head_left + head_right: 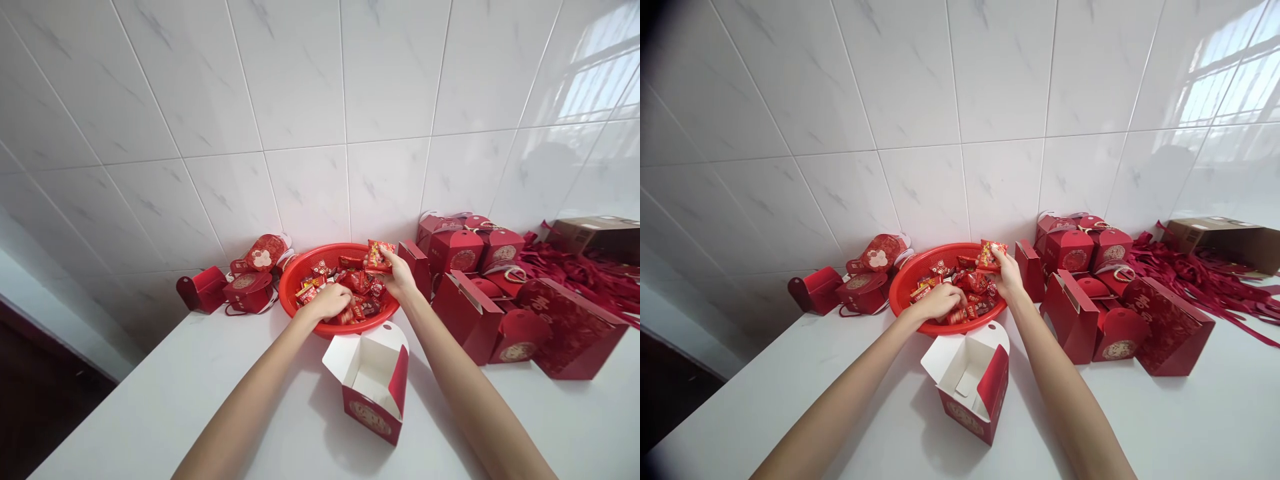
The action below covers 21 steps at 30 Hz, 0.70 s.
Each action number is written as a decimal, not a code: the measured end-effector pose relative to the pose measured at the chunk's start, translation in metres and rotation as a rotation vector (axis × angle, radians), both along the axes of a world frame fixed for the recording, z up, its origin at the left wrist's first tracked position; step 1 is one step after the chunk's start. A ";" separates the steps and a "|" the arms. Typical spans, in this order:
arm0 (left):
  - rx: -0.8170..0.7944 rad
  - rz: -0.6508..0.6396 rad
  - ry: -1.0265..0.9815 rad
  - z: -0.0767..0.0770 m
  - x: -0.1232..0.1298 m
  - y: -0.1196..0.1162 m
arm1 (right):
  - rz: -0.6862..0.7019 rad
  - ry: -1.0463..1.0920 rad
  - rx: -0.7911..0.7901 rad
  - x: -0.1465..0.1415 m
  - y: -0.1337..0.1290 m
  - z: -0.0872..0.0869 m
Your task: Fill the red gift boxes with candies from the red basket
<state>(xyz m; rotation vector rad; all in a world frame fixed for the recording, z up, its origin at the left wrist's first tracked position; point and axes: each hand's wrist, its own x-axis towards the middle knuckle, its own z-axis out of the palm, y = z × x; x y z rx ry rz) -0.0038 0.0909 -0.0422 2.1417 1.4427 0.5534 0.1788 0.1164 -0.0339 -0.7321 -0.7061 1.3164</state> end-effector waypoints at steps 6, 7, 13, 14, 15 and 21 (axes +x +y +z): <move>-0.090 -0.195 0.203 0.006 0.005 0.004 | -0.009 -0.021 -0.004 -0.001 0.002 0.000; -0.108 -0.200 0.230 0.008 0.005 0.006 | -0.009 -0.023 -0.004 -0.001 0.002 0.000; -0.181 -0.183 0.337 0.013 0.024 0.030 | 0.008 -0.048 0.000 -0.003 -0.003 0.004; -0.180 -0.186 0.343 0.012 0.030 0.033 | 0.009 -0.054 0.002 -0.003 -0.003 0.004; -0.178 -0.191 0.350 0.009 0.035 0.036 | 0.010 -0.060 0.003 -0.003 -0.004 0.004; -0.204 -0.216 0.344 -0.004 0.041 0.032 | 0.012 -0.086 0.004 -0.003 -0.004 0.003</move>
